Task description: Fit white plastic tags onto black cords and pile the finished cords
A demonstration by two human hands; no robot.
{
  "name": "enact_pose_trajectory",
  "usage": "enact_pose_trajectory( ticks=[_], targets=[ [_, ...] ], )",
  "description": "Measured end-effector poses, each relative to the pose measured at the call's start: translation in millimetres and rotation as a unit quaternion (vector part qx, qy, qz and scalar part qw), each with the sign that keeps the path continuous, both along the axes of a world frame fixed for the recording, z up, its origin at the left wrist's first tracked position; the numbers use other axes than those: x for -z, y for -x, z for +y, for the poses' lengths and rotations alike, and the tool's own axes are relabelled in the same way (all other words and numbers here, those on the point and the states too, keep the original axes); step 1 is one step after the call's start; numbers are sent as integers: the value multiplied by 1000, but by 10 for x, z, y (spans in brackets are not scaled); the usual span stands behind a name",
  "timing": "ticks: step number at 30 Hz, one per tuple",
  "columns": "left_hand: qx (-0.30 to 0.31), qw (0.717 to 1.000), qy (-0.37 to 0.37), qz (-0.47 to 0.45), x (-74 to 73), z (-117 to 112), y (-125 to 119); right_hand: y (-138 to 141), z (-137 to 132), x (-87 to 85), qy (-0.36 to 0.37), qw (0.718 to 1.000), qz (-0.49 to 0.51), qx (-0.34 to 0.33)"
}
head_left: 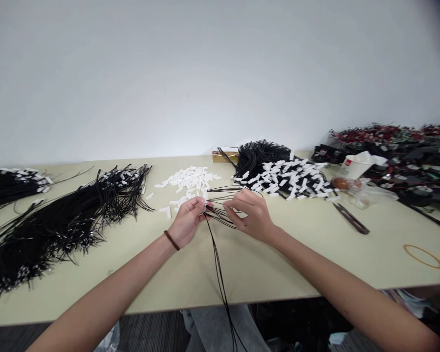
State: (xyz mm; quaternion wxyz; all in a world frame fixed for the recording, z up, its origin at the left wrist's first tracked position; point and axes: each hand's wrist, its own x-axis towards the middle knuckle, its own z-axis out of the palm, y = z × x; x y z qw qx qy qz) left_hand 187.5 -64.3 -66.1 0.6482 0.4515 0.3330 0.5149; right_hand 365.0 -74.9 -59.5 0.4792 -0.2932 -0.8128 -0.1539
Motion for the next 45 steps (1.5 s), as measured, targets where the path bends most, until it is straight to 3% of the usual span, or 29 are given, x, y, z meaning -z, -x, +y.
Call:
enact_pose_trajectory(
  ticks=[16, 30, 39, 45],
  targets=[
    [7, 1000, -11, 20, 27, 3, 1, 4, 2, -13, -1, 1000, 4, -14],
    [57, 997, -26, 37, -21, -81, -41, 39, -7, 43, -26, 999, -18, 7],
    [53, 997, -17, 49, -57, -129, -57, 38, -15, 37, -12, 999, -39, -1],
    [38, 998, -20, 52, -67, -112, -57, 51, -33, -11, -43, 999, -12, 4]
  ],
)
